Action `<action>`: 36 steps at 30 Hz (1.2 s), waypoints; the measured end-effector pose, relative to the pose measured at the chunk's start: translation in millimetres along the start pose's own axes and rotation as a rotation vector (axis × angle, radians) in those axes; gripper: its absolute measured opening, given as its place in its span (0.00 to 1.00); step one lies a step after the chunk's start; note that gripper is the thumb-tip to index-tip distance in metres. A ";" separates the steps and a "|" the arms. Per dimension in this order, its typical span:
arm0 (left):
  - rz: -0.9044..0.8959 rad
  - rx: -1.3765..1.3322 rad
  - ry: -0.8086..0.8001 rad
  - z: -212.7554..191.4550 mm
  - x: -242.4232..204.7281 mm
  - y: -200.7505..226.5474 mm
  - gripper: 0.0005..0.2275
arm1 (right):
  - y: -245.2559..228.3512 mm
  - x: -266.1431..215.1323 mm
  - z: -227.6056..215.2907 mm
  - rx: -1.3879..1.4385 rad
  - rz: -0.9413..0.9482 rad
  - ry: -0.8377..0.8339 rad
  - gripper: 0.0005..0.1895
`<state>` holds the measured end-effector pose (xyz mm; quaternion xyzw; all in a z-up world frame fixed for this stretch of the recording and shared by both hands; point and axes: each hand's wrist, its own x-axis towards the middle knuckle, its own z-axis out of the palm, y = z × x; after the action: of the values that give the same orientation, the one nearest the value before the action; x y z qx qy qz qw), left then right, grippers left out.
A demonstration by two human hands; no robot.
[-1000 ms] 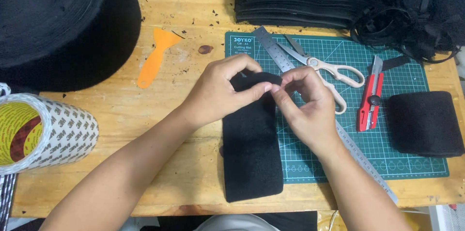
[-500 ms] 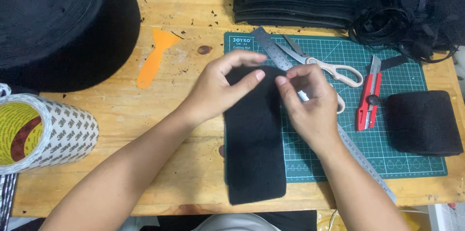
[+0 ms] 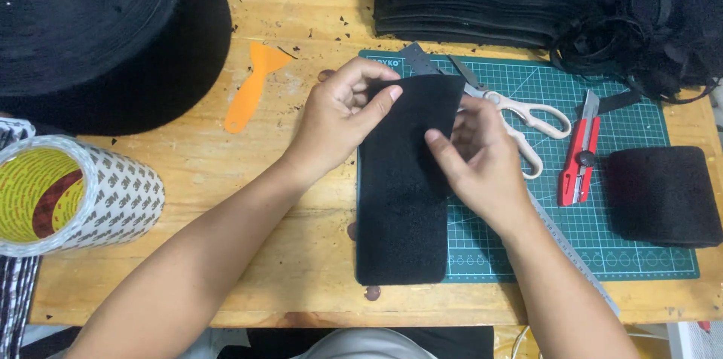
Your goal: Measuring, cutting, and smoothing black fabric strips on a cutting mat using a ruler, scissors, and a scraper.
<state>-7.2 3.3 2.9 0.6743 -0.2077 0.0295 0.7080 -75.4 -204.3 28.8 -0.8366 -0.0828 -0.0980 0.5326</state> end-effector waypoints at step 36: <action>-0.099 -0.113 0.024 13.7 -6.0 30.8 0.16 | 22.8 4.7 -3.5 0.208 -0.048 0.197 0.09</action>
<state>-26.0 -5.8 30.0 0.6422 -0.1669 -0.0094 0.7481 -65.6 -216.8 11.5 -0.7610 -0.0598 -0.1830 0.6195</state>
